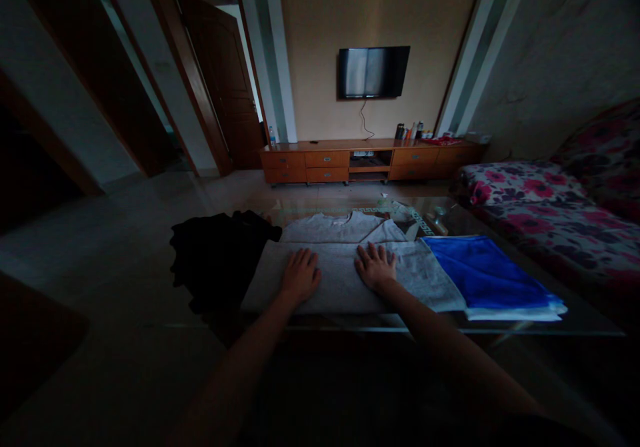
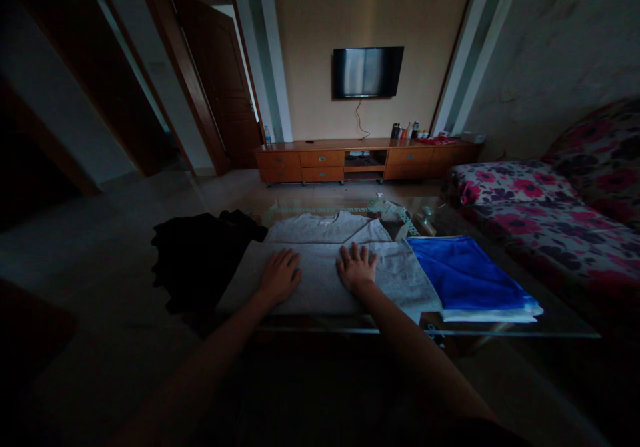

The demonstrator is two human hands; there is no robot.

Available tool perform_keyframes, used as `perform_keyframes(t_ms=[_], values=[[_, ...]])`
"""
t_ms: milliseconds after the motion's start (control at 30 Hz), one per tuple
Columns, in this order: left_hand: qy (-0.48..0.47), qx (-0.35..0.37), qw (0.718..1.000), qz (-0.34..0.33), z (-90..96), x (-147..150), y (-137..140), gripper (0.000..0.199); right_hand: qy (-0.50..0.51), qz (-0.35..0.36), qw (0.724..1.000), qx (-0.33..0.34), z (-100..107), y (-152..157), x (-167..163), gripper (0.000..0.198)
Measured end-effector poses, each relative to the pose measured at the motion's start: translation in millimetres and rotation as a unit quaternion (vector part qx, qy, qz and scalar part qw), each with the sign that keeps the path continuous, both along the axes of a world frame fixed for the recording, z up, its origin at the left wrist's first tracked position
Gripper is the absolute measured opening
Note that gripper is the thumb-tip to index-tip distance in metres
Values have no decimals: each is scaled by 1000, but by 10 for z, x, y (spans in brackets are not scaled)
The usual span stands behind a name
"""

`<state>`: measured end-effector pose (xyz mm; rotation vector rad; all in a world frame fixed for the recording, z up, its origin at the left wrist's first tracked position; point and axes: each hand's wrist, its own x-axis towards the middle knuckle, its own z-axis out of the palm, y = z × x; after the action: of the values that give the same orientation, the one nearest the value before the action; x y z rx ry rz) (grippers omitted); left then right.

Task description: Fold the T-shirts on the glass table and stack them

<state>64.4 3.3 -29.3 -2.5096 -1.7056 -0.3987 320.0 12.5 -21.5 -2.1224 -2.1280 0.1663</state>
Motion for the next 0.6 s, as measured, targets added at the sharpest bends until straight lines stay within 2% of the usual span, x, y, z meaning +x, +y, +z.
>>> perform_keyframes(t_ms=[67, 133, 200, 300, 433, 600], values=[[4, 0, 999, -44, 23, 134, -64, 52, 8, 32, 999, 15, 33, -67, -211, 69], [0, -25, 997, -70, 5, 259, -155, 54, 26, 95, 995, 21, 38, -190, -450, 68], [-5, -53, 996, -69, -42, 325, -251, 57, 41, 133, 990, 13, 17, -337, -646, 64], [-5, -76, 995, -62, -87, 260, -364, 60, 51, 142, 989, 0, -22, -516, -743, 65], [17, -91, 994, -55, -6, -56, -459, 66, 41, 152, 987, -10, -46, -617, -463, 68], [40, -84, 996, -12, 103, -600, -543, 69, 4, 143, 990, -11, -49, -674, 353, 76]])
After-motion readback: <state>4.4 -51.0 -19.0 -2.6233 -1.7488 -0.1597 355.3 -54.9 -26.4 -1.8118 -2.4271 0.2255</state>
